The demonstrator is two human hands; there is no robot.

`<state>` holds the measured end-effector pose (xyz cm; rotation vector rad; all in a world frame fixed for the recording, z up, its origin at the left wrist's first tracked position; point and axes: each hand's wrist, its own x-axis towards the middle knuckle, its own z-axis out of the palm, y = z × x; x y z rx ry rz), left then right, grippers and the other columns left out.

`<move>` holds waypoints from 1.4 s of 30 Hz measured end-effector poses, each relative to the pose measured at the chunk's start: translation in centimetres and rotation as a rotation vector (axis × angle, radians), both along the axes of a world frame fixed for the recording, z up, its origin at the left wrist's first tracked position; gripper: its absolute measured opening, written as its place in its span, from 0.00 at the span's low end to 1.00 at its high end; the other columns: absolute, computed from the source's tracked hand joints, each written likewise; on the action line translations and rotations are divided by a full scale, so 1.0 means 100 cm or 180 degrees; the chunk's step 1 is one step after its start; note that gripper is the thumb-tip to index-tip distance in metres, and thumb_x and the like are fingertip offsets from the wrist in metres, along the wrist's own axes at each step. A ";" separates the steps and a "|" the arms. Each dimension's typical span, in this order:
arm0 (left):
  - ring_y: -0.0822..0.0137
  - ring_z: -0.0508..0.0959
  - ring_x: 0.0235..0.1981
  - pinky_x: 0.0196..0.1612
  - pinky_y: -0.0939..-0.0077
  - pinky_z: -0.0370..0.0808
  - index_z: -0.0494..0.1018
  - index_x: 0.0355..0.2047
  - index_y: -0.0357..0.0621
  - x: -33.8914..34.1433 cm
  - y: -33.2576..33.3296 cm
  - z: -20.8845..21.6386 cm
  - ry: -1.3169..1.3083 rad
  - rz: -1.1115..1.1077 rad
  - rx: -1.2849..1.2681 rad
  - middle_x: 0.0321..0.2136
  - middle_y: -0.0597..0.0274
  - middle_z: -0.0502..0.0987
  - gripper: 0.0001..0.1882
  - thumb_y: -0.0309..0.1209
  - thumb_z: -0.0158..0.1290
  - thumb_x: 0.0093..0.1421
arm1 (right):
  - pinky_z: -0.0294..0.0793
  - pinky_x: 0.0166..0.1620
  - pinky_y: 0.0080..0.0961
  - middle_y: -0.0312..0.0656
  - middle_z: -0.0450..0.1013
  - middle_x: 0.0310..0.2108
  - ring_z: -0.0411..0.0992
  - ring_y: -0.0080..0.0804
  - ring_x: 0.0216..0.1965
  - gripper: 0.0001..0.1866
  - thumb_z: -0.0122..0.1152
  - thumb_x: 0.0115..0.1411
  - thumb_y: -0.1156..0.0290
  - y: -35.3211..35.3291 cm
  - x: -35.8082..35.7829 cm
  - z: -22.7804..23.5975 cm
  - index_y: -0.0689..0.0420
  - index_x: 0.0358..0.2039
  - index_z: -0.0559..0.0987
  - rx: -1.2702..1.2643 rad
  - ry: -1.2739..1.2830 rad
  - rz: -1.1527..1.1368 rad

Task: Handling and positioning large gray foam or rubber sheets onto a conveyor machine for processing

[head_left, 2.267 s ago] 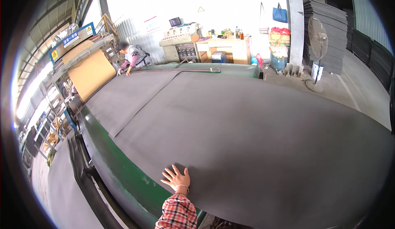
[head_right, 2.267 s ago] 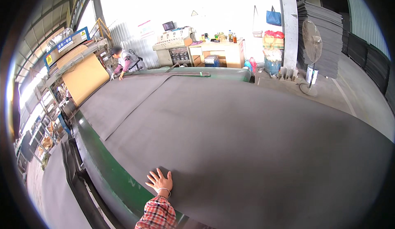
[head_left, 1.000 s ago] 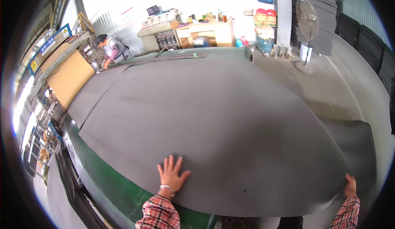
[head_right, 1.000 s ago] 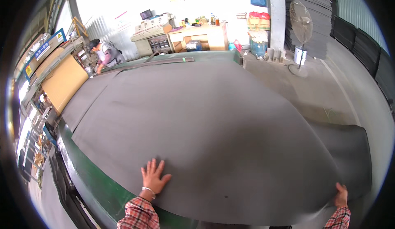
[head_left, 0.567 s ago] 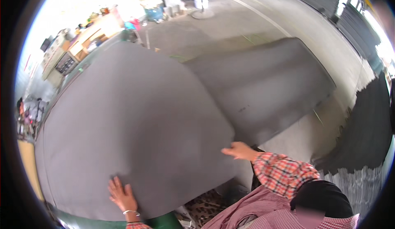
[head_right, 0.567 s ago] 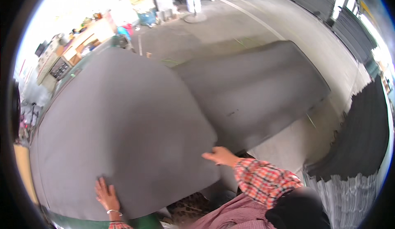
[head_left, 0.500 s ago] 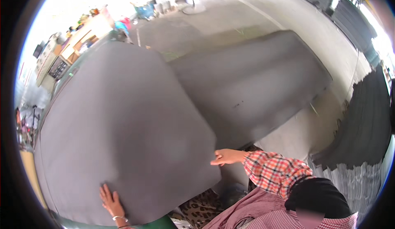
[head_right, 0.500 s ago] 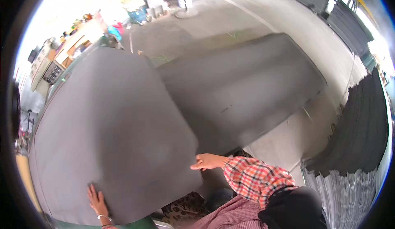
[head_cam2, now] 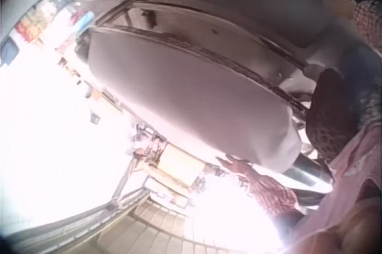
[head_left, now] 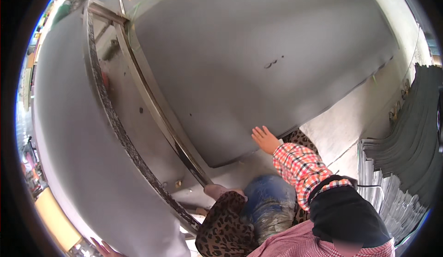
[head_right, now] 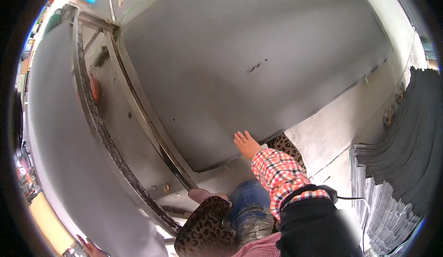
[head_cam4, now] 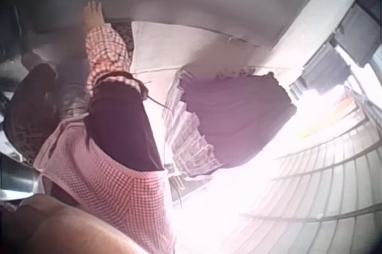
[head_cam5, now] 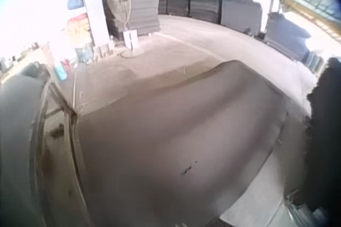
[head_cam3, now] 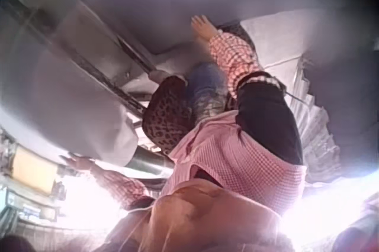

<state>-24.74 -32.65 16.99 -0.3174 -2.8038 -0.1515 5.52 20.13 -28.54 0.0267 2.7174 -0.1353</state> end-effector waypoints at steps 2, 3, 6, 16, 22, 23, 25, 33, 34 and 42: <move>0.56 0.74 0.39 0.44 0.66 0.70 0.61 0.54 0.36 0.081 0.124 -0.006 -0.0750 -0.0538 0.0403 0.41 0.44 0.72 0.25 0.33 0.46 0.58 | 0.50 0.59 0.49 0.50 0.55 0.59 0.52 0.45 0.60 0.25 0.39 0.58 0.67 0.002 -0.005 0.000 0.61 0.56 0.62 -0.0048 0.0199 0.0231; 0.56 0.73 0.41 0.45 0.66 0.69 0.61 0.54 0.35 0.116 0.175 -0.010 -0.1203 -0.0877 0.0605 0.42 0.44 0.72 0.25 0.33 0.46 0.57 | 0.50 0.59 0.49 0.50 0.55 0.59 0.52 0.45 0.60 0.25 0.39 0.58 0.67 -0.004 -0.007 -0.002 0.61 0.56 0.62 -0.0127 0.0190 0.0278; 0.55 0.71 0.45 0.50 0.66 0.65 0.61 0.53 0.32 0.172 0.277 -0.034 -0.2446 -0.1720 0.1191 0.45 0.43 0.70 0.26 0.31 0.47 0.55 | 0.53 0.57 0.50 0.53 0.61 0.54 0.57 0.48 0.57 0.22 0.43 0.56 0.66 0.003 -0.011 -0.006 0.63 0.48 0.71 -0.0215 0.0536 0.0460; 0.52 0.51 0.61 0.57 0.63 0.59 0.39 0.61 0.33 0.135 0.332 -0.261 -0.3905 0.2660 0.3670 0.61 0.45 0.43 0.52 0.53 0.55 0.51 | 0.68 0.32 0.31 0.45 0.72 0.27 0.71 0.36 0.27 0.10 0.52 0.52 0.67 0.063 -0.049 0.106 0.61 0.27 0.75 -0.3139 0.0388 -0.2530; 0.56 0.54 0.59 0.49 0.58 0.64 0.48 0.60 0.47 0.076 0.454 -0.199 -0.2983 0.1784 0.4879 0.59 0.63 0.52 0.46 0.54 0.57 0.49 | 0.67 0.28 0.25 0.45 0.70 0.24 0.68 0.33 0.22 0.08 0.54 0.54 0.70 0.075 -0.031 0.197 0.63 0.29 0.73 -0.3190 0.1577 -0.3229; 0.58 0.57 0.57 0.48 0.59 0.64 0.48 0.60 0.47 0.072 0.474 -0.181 -0.3281 0.1113 0.5265 0.58 0.64 0.54 0.44 0.52 0.56 0.50 | 0.67 0.28 0.24 0.45 0.70 0.23 0.68 0.32 0.22 0.08 0.54 0.55 0.70 0.076 -0.029 0.206 0.63 0.29 0.73 -0.3121 0.1830 -0.3329; 0.65 0.64 0.51 0.45 0.68 0.67 0.52 0.56 0.44 0.086 0.530 -0.122 -0.2726 0.0863 0.4431 0.52 0.64 0.61 0.33 0.43 0.53 0.56 | 0.68 0.28 0.23 0.44 0.71 0.24 0.69 0.31 0.22 0.08 0.54 0.55 0.71 0.081 -0.032 0.237 0.63 0.30 0.73 -0.3156 0.2187 -0.3371; 0.79 0.61 0.22 0.24 0.82 0.61 0.70 0.30 0.34 0.080 0.615 0.051 -0.1790 -0.1419 0.4333 0.19 0.70 0.66 0.10 0.31 0.49 0.58 | 0.65 0.35 0.12 0.34 0.72 0.35 0.66 0.15 0.32 0.05 0.49 0.58 0.82 0.110 -0.026 0.392 0.63 0.34 0.73 -0.3641 0.3674 -0.3346; 0.80 0.62 0.23 0.26 0.82 0.62 0.71 0.32 0.33 0.086 0.608 0.095 -0.1399 -0.1812 0.4400 0.20 0.69 0.67 0.10 0.31 0.50 0.58 | 0.65 0.38 0.13 0.37 0.72 0.37 0.66 0.17 0.34 0.06 0.47 0.58 0.83 0.120 -0.024 0.420 0.66 0.35 0.73 -0.3764 0.4063 -0.3113; 0.75 0.65 0.20 0.25 0.76 0.66 0.63 0.21 0.44 -0.002 0.374 0.265 -0.0033 -0.1744 0.5837 0.19 0.69 0.66 0.11 0.28 0.55 0.53 | 0.56 0.58 0.29 0.43 0.61 0.56 0.56 0.33 0.58 0.26 0.53 0.58 0.64 0.301 0.124 0.408 0.57 0.56 0.64 -0.1251 0.4599 -0.4483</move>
